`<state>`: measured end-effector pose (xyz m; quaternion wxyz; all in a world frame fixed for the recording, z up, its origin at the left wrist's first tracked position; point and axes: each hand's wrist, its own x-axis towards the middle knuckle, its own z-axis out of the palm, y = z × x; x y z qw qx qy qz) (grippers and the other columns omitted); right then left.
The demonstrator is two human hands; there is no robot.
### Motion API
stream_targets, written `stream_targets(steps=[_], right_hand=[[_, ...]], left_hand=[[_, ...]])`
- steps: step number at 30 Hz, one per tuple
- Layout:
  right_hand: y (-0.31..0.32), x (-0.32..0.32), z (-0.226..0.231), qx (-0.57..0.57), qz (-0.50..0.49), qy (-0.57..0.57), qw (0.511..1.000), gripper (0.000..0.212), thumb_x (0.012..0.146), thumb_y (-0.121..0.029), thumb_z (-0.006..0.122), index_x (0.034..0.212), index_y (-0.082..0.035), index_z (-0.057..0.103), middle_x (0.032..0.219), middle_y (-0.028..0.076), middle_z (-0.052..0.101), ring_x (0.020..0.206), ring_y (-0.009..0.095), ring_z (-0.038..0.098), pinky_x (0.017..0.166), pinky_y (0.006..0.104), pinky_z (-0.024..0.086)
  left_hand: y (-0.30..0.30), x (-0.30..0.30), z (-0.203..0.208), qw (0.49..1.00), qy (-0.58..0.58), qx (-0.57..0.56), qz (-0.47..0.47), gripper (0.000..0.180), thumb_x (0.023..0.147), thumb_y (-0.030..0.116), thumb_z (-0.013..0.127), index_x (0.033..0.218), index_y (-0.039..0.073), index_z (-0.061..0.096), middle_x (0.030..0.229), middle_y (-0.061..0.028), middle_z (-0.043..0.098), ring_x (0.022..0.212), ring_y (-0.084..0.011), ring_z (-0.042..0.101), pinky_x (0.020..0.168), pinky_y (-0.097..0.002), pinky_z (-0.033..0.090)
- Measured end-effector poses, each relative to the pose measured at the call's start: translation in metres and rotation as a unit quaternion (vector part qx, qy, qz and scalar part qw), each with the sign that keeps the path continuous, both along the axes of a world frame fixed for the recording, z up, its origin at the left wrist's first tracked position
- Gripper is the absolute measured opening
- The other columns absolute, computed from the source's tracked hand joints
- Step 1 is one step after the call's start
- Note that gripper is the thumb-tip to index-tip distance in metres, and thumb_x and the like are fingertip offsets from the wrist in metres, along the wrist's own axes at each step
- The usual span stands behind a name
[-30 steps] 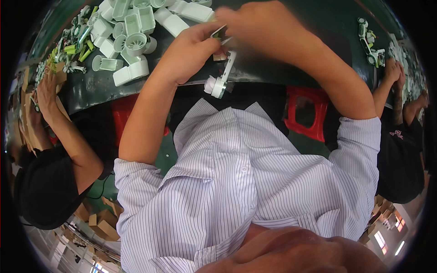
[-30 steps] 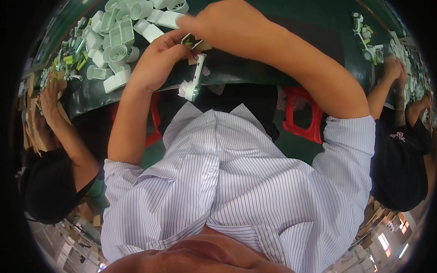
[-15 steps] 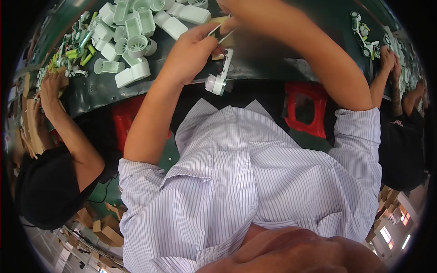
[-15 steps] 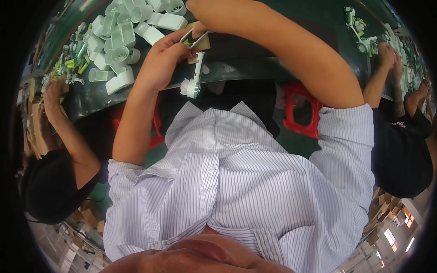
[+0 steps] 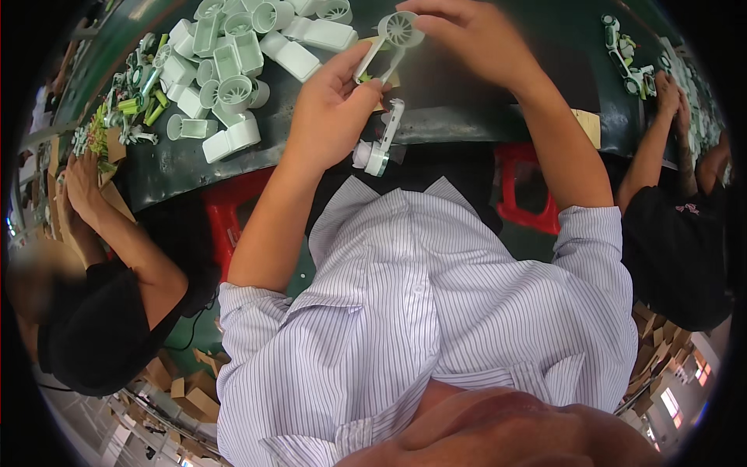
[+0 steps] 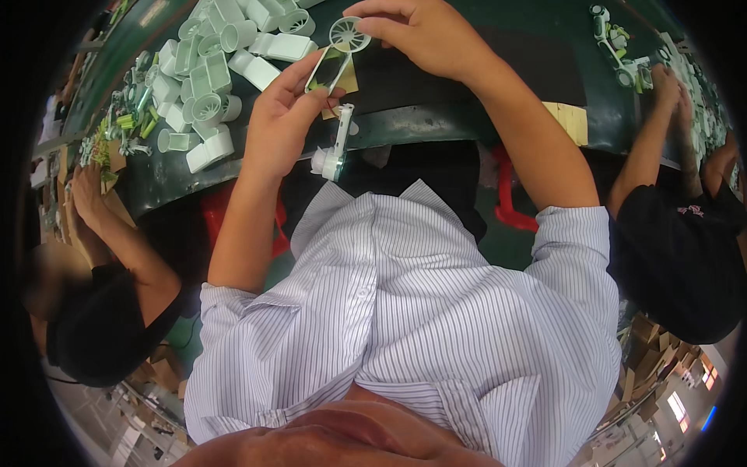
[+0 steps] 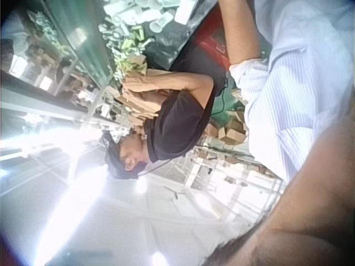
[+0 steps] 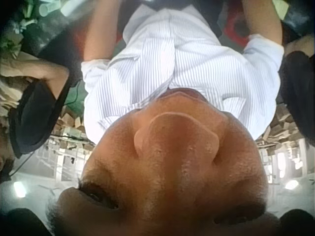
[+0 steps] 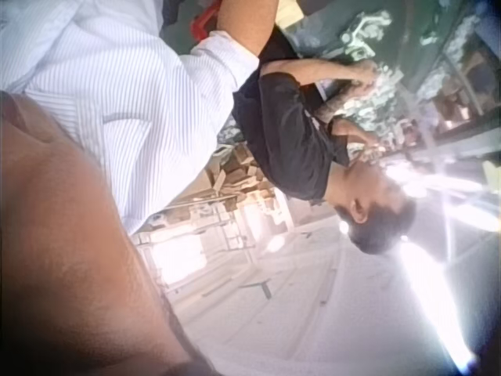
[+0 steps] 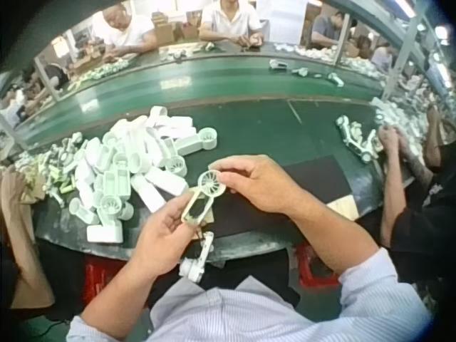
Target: Manually assemble plastic housings and fan components for small portable electronics on a production line.
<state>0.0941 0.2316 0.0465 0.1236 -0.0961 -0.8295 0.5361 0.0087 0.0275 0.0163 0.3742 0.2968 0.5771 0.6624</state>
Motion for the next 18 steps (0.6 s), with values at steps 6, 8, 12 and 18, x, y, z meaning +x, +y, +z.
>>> stream_targets(steps=[6, 8, 12, 18], right_hand=[[-0.003, 0.004, 0.002, 0.058, 0.010, 0.075, 0.995, 0.022, 0.092, -0.012, 0.061, 0.109, -0.001, 0.067, 0.097, 0.010, 0.070, 0.087, 0.017, 0.066, 0.079, 0.0279, 0.050], [-0.002, 0.004, 0.001, 0.072, 0.013, 0.084, 0.994, 0.022, 0.091, -0.012, 0.061, 0.109, -0.001, 0.067, 0.100, 0.011, 0.070, 0.091, 0.019, 0.066, 0.080, 0.0286, 0.050], [-0.001, 0.007, 0.002, 0.088, 0.019, 0.125, 0.988, 0.021, 0.090, -0.011, 0.062, 0.108, -0.001, 0.068, 0.104, 0.014, 0.069, 0.095, 0.024, 0.067, 0.083, 0.0306, 0.051], [0.007, 0.008, -0.008, 0.114, 0.014, 0.172, 0.978, 0.021, 0.090, -0.011, 0.062, 0.107, 0.000, 0.068, 0.105, 0.014, 0.069, 0.096, 0.027, 0.067, 0.084, 0.0316, 0.051]], left_hand=[[0.007, 0.003, -0.004, 0.994, 0.093, -0.054, 0.017, 0.040, 0.099, 0.012, 0.052, 0.135, -0.002, 0.049, 0.111, -0.0112, 0.066, 0.088, -0.0144, 0.065, 0.072, -0.0266, 0.054], [0.010, 0.006, -0.002, 0.985, 0.141, -0.100, 0.026, 0.037, 0.099, 0.013, 0.051, 0.133, -0.001, 0.051, 0.107, -0.0108, 0.067, 0.085, -0.0133, 0.066, 0.069, -0.0260, 0.054], [0.015, 0.008, -0.006, 0.985, 0.144, -0.083, 0.045, 0.036, 0.098, 0.011, 0.053, 0.131, -0.004, 0.052, 0.106, -0.0108, 0.067, 0.088, -0.0132, 0.066, 0.070, -0.0245, 0.054], [0.021, 0.011, -0.003, 0.988, 0.129, -0.047, 0.067, 0.033, 0.095, 0.006, 0.057, 0.126, -0.007, 0.054, 0.100, -0.0110, 0.069, 0.084, -0.0135, 0.067, 0.071, -0.0226, 0.054]])
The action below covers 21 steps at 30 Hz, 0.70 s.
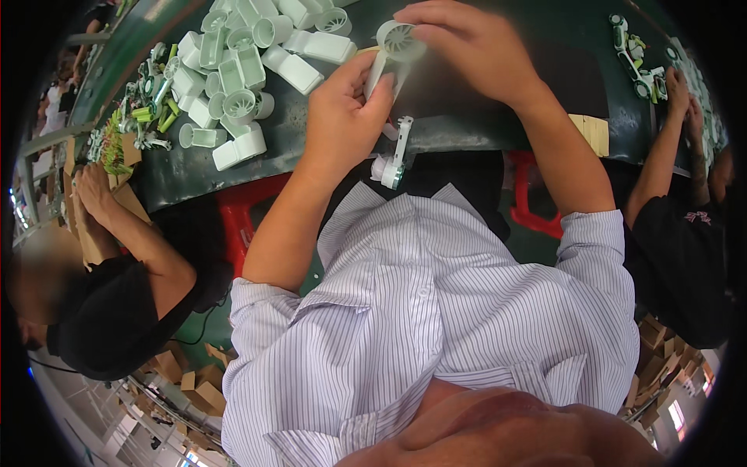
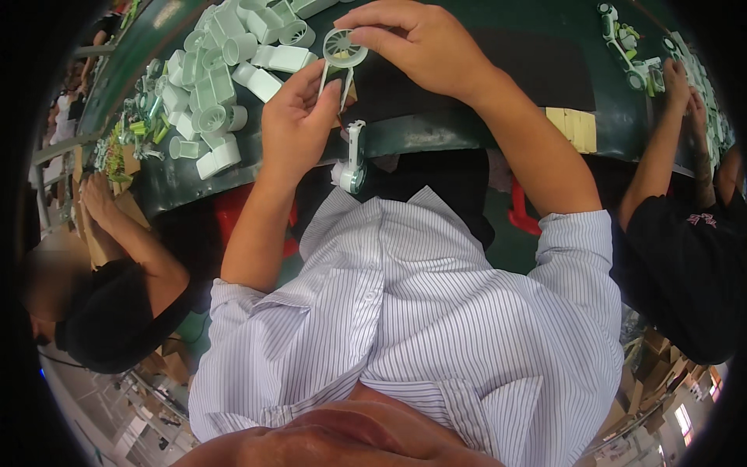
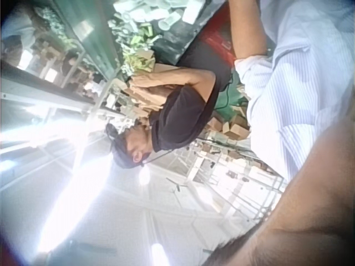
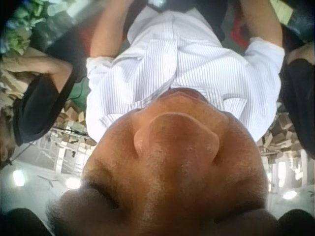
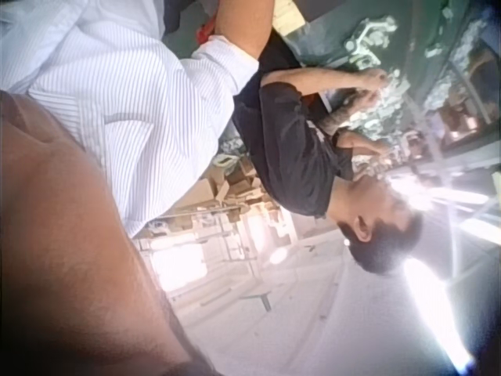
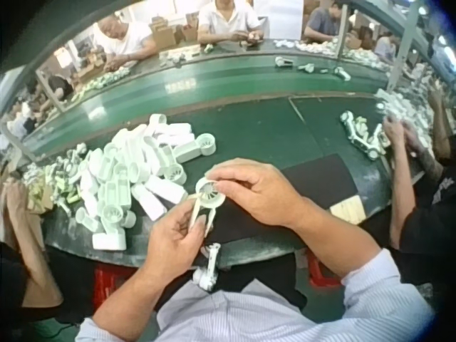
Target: Manually assemble plastic housings and fan components for small portable electronics on a production line.
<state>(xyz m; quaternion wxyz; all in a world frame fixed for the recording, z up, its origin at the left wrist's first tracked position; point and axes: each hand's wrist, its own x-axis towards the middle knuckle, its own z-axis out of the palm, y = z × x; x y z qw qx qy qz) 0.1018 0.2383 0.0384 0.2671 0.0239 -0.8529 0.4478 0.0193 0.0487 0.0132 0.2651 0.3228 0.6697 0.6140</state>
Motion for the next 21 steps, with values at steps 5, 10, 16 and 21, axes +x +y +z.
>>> stream_targets(steps=[5, 10, 16, 21], right_hand=[[0.002, -0.005, 0.005, -0.056, -0.031, -0.031, 0.997, 0.021, 0.091, -0.011, 0.062, 0.107, 0.001, 0.068, 0.104, 0.012, 0.069, 0.094, 0.020, 0.066, 0.082, 0.0292, 0.050], [0.001, -0.006, 0.003, -0.292, -0.035, 0.056, 0.954, 0.025, 0.089, -0.014, 0.063, 0.108, 0.002, 0.066, 0.086, 0.011, 0.068, 0.079, 0.010, 0.063, 0.071, 0.0254, 0.049], [-0.037, 0.064, 0.009, -0.494, 0.150, -0.073, 0.853, 0.029, 0.100, -0.025, 0.052, 0.095, 0.001, 0.065, 0.083, 0.005, 0.063, 0.064, 0.007, 0.058, 0.057, 0.0205, 0.046], [-0.078, 0.070, -0.022, -0.782, 0.288, -0.279, 0.478, 0.073, 0.102, -0.053, 0.026, 0.122, 0.012, 0.052, 0.105, 0.024, 0.065, 0.078, 0.028, 0.071, 0.063, 0.0318, 0.060]], left_hand=[[0.015, -0.006, 0.003, 1.000, 0.004, -0.024, 0.008, 0.031, 0.095, 0.009, 0.057, 0.123, -0.006, 0.057, 0.098, -0.0120, 0.069, 0.081, -0.0149, 0.068, 0.071, -0.0259, 0.055], [0.026, -0.004, 0.021, 0.985, -0.157, 0.062, 0.025, 0.033, 0.097, 0.016, 0.053, 0.117, -0.011, 0.055, 0.108, -0.0193, 0.065, 0.092, -0.0235, 0.066, 0.082, -0.0338, 0.054], [0.014, -0.020, 0.030, 0.896, -0.403, 0.184, -0.035, 0.039, 0.098, 0.015, 0.041, 0.127, -0.012, 0.045, 0.120, -0.0236, 0.057, 0.115, -0.0389, 0.055, 0.102, -0.0459, 0.044], [0.010, -0.019, 0.044, 0.910, -0.367, 0.178, -0.078, 0.039, 0.099, 0.017, 0.047, 0.128, -0.009, 0.047, 0.128, -0.0222, 0.053, 0.124, -0.0392, 0.050, 0.106, -0.0458, 0.042]])
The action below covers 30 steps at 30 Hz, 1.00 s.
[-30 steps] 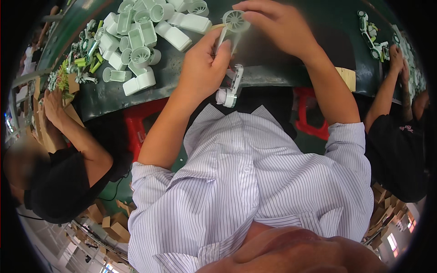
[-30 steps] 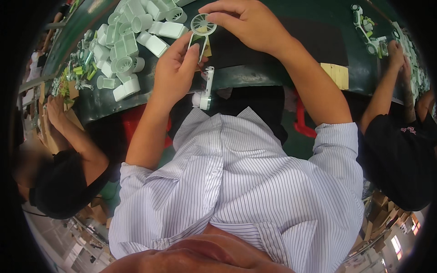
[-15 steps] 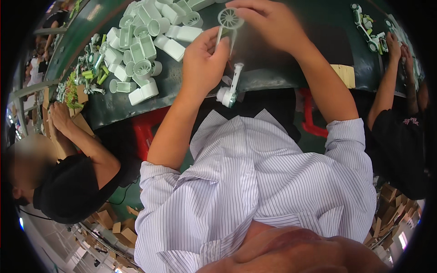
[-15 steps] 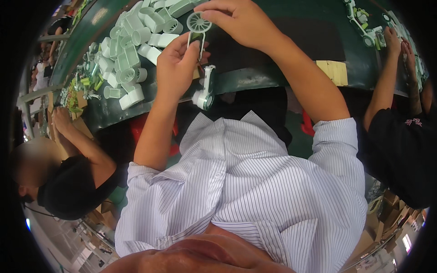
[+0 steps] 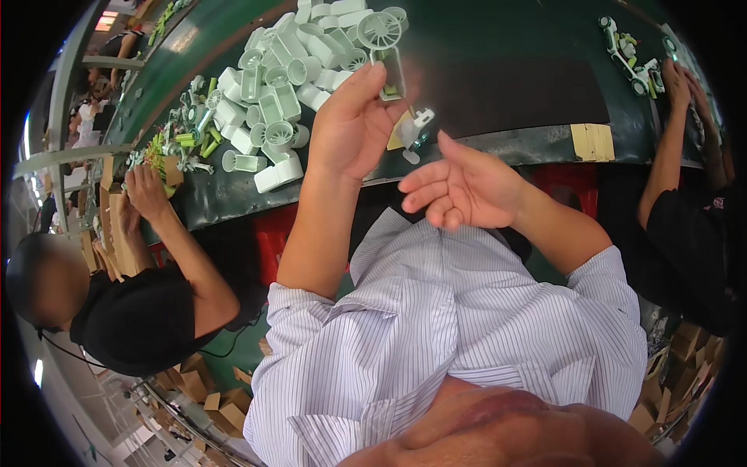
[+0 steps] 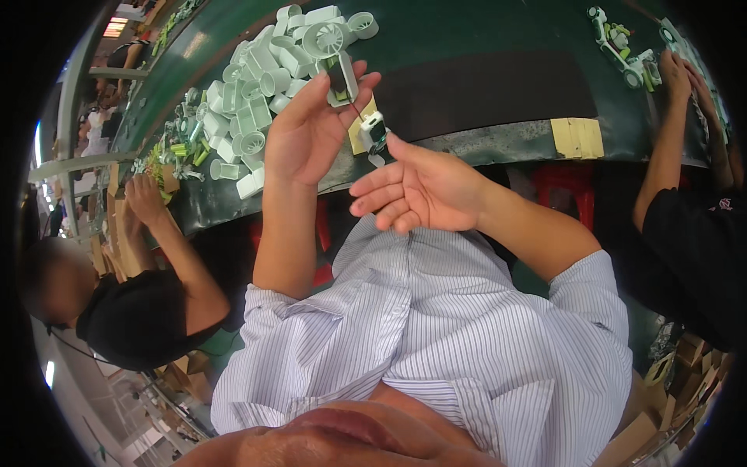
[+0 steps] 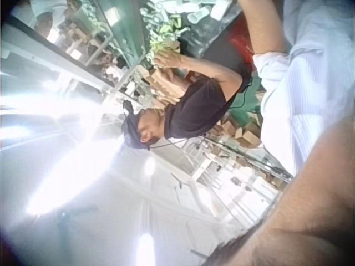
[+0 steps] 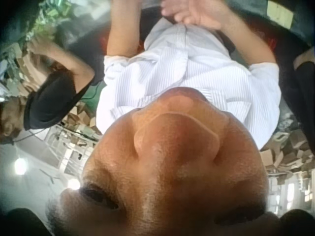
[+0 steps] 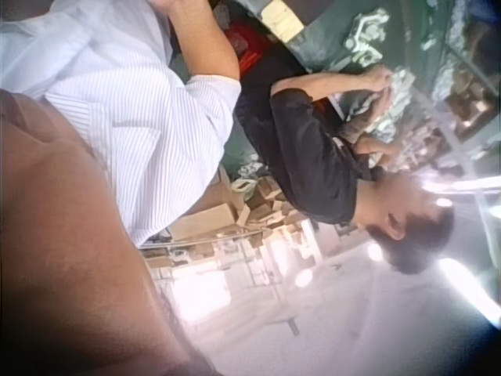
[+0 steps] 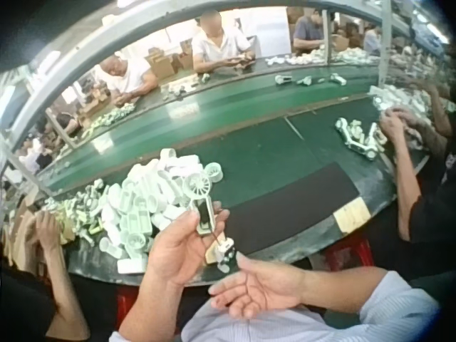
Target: Manually assemble plastic housings and fan components for small portable electronics on a production line.
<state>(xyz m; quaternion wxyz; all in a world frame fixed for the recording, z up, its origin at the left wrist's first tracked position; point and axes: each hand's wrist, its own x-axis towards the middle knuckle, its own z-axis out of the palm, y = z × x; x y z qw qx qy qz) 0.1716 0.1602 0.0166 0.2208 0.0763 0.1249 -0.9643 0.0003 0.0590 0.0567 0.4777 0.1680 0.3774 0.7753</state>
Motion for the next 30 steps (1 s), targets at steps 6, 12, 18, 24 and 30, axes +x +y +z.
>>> stream_targets(steps=[6, 12, 18, 24, 30], right_hand=[[0.019, -0.021, -0.013, -0.108, -0.060, 0.029, 0.992, 0.069, 0.101, -0.052, 0.036, 0.125, 0.011, 0.050, 0.112, 0.021, 0.065, 0.088, 0.026, 0.071, 0.064, 0.0278, 0.061], [0.032, -0.033, 0.001, 0.051, -0.065, -0.036, 0.996, 0.044, 0.097, -0.029, 0.055, 0.117, 0.010, 0.053, 0.106, 0.023, 0.065, 0.074, 0.021, 0.071, 0.055, 0.0232, 0.060], [0.039, -0.033, 0.036, 0.315, -0.139, 0.052, 0.938, 0.034, 0.094, -0.016, 0.060, 0.121, 0.005, 0.056, 0.106, 0.014, 0.067, 0.087, 0.016, 0.068, 0.077, 0.0281, 0.058], [0.038, -0.033, 0.032, 0.603, -0.307, 0.137, 0.723, 0.032, 0.091, -0.006, 0.063, 0.121, 0.003, 0.057, 0.109, 0.011, 0.067, 0.098, 0.014, 0.064, 0.088, 0.0257, 0.051], [0.031, -0.039, 0.014, 0.593, -0.367, 0.209, 0.685, 0.032, 0.090, -0.003, 0.064, 0.121, 0.004, 0.059, 0.113, 0.009, 0.066, 0.103, 0.014, 0.063, 0.089, 0.0285, 0.051]], left_hand=[[-0.013, 0.001, 0.002, 0.995, 0.095, -0.006, -0.044, 0.054, 0.095, 0.022, 0.058, 0.139, -0.002, 0.039, 0.140, -0.0192, 0.047, 0.130, -0.0332, 0.046, 0.108, -0.0447, 0.039], [-0.023, -0.002, 0.003, 0.986, 0.155, -0.003, -0.063, 0.061, 0.089, 0.013, 0.067, 0.141, 0.003, 0.039, 0.138, -0.0173, 0.049, 0.124, -0.0313, 0.052, 0.102, -0.0433, 0.045], [-0.031, -0.011, 0.000, 0.992, 0.122, -0.002, -0.036, 0.057, 0.088, 0.007, 0.066, 0.139, 0.003, 0.041, 0.135, -0.0188, 0.051, 0.121, -0.0332, 0.055, 0.096, -0.0443, 0.050], [-0.026, -0.026, -0.024, 0.985, 0.169, 0.011, 0.012, 0.047, 0.083, 0.002, 0.071, 0.124, 0.002, 0.048, 0.128, -0.0228, 0.056, 0.114, -0.0344, 0.060, 0.096, -0.0430, 0.051], [-0.022, -0.019, -0.031, 0.960, 0.270, 0.001, 0.080, 0.047, 0.076, -0.005, 0.076, 0.115, -0.002, 0.050, 0.111, -0.0198, 0.065, 0.099, -0.0268, 0.066, 0.086, -0.0367, 0.055]])
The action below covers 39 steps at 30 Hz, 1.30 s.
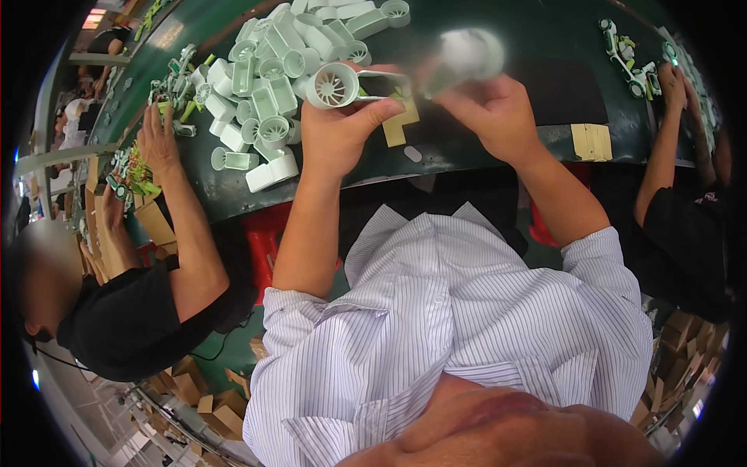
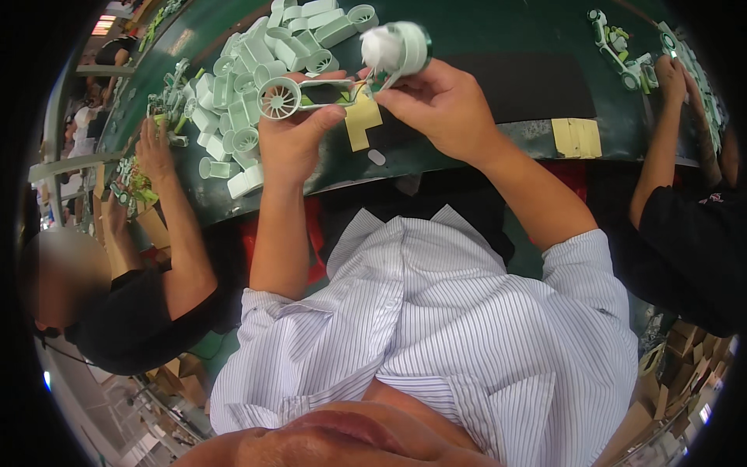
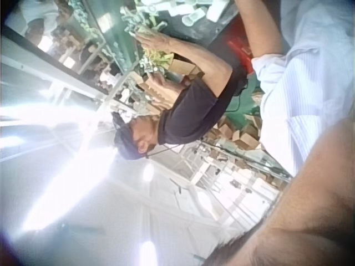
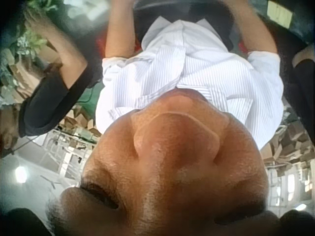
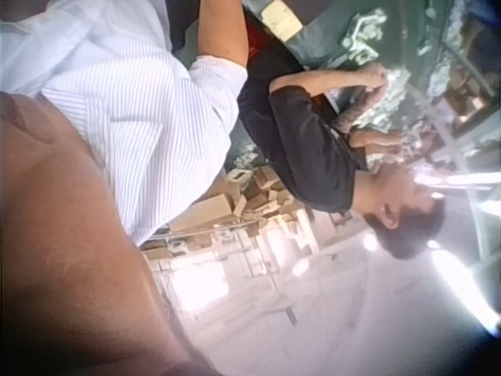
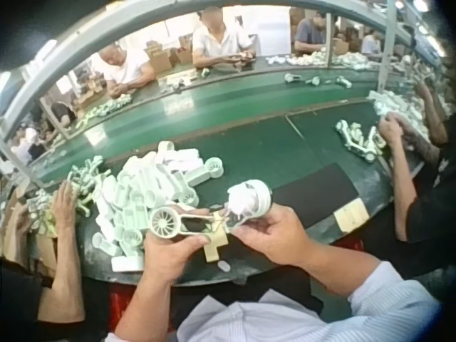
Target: Manually assemble plastic housings and fan components for small portable electronics on a production line.
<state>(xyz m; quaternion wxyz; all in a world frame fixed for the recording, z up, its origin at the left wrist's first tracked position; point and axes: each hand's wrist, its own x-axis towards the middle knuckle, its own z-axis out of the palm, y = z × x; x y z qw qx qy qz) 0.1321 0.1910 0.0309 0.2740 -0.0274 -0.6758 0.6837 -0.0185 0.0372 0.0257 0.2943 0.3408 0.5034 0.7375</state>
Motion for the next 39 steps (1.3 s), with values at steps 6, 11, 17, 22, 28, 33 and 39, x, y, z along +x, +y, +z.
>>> stream_targets(steps=[6, 11, 17, 22, 28, 33, 39], right_hand=[[0.007, -0.007, 0.000, -0.030, 0.024, -0.031, 0.999, 0.034, 0.092, -0.007, 0.064, 0.123, 0.005, 0.058, 0.112, 0.011, 0.067, 0.101, 0.016, 0.064, 0.089, 0.0287, 0.052], [0.007, -0.007, 0.004, 0.017, 0.020, -0.060, 0.998, 0.027, 0.092, -0.008, 0.063, 0.116, 0.004, 0.061, 0.105, 0.008, 0.068, 0.093, 0.013, 0.064, 0.084, 0.0271, 0.051], [0.005, -0.007, 0.008, 0.064, 0.005, -0.083, 0.994, 0.019, 0.091, -0.009, 0.062, 0.105, 0.002, 0.066, 0.094, 0.007, 0.068, 0.086, 0.013, 0.064, 0.079, 0.0273, 0.051], [0.009, -0.009, 0.005, 0.186, -0.023, -0.089, 0.978, 0.033, 0.089, -0.009, 0.067, 0.120, 0.002, 0.061, 0.103, 0.008, 0.068, 0.086, 0.013, 0.065, 0.080, 0.0266, 0.053], [0.011, -0.013, 0.003, 0.298, -0.062, -0.068, 0.950, 0.034, 0.086, -0.012, 0.071, 0.116, 0.001, 0.063, 0.101, 0.013, 0.068, 0.086, 0.021, 0.067, 0.078, 0.0291, 0.054], [0.015, -0.020, 0.006, 0.401, -0.061, 0.004, 0.914, 0.034, 0.084, -0.013, 0.069, 0.114, 0.001, 0.064, 0.099, 0.014, 0.067, 0.088, 0.029, 0.065, 0.077, 0.0342, 0.052], [0.019, -0.022, 0.011, 0.459, -0.033, -0.019, 0.888, 0.032, 0.085, -0.012, 0.067, 0.114, 0.002, 0.063, 0.097, 0.015, 0.066, 0.086, 0.032, 0.064, 0.075, 0.0369, 0.052]], left_hand=[[0.002, 0.005, 0.007, 0.998, 0.042, -0.032, 0.044, 0.039, 0.074, -0.004, 0.078, 0.106, -0.005, 0.056, 0.096, -0.0123, 0.068, 0.085, -0.0189, 0.069, 0.075, -0.0299, 0.058], [0.003, 0.008, 0.005, 0.995, 0.074, -0.046, 0.055, 0.036, 0.073, -0.001, 0.080, 0.102, -0.004, 0.059, 0.091, -0.0105, 0.069, 0.083, -0.0179, 0.070, 0.073, -0.0288, 0.058], [0.003, 0.008, 0.005, 0.993, 0.084, -0.048, 0.070, 0.038, 0.072, 0.002, 0.082, 0.102, -0.003, 0.059, 0.089, -0.0094, 0.070, 0.081, -0.0172, 0.069, 0.073, -0.0283, 0.057], [0.004, 0.008, 0.003, 0.988, 0.106, -0.080, 0.082, 0.042, 0.070, 0.005, 0.085, 0.103, -0.002, 0.059, 0.088, -0.0080, 0.070, 0.081, -0.0157, 0.069, 0.072, -0.0273, 0.056], [0.006, 0.003, -0.006, 0.988, 0.115, -0.071, 0.078, 0.046, 0.069, 0.006, 0.085, 0.106, -0.001, 0.059, 0.094, -0.0085, 0.070, 0.084, -0.0154, 0.069, 0.073, -0.0273, 0.056], [0.007, 0.007, 0.001, 0.988, 0.102, -0.085, 0.076, 0.053, 0.068, 0.005, 0.086, 0.111, -0.002, 0.056, 0.099, -0.0100, 0.069, 0.088, -0.0169, 0.068, 0.077, -0.0287, 0.057], [0.010, 0.009, 0.000, 0.987, 0.096, -0.107, 0.076, 0.066, 0.068, 0.006, 0.087, 0.121, -0.004, 0.049, 0.105, -0.0122, 0.066, 0.093, -0.0187, 0.067, 0.079, -0.0296, 0.056]])
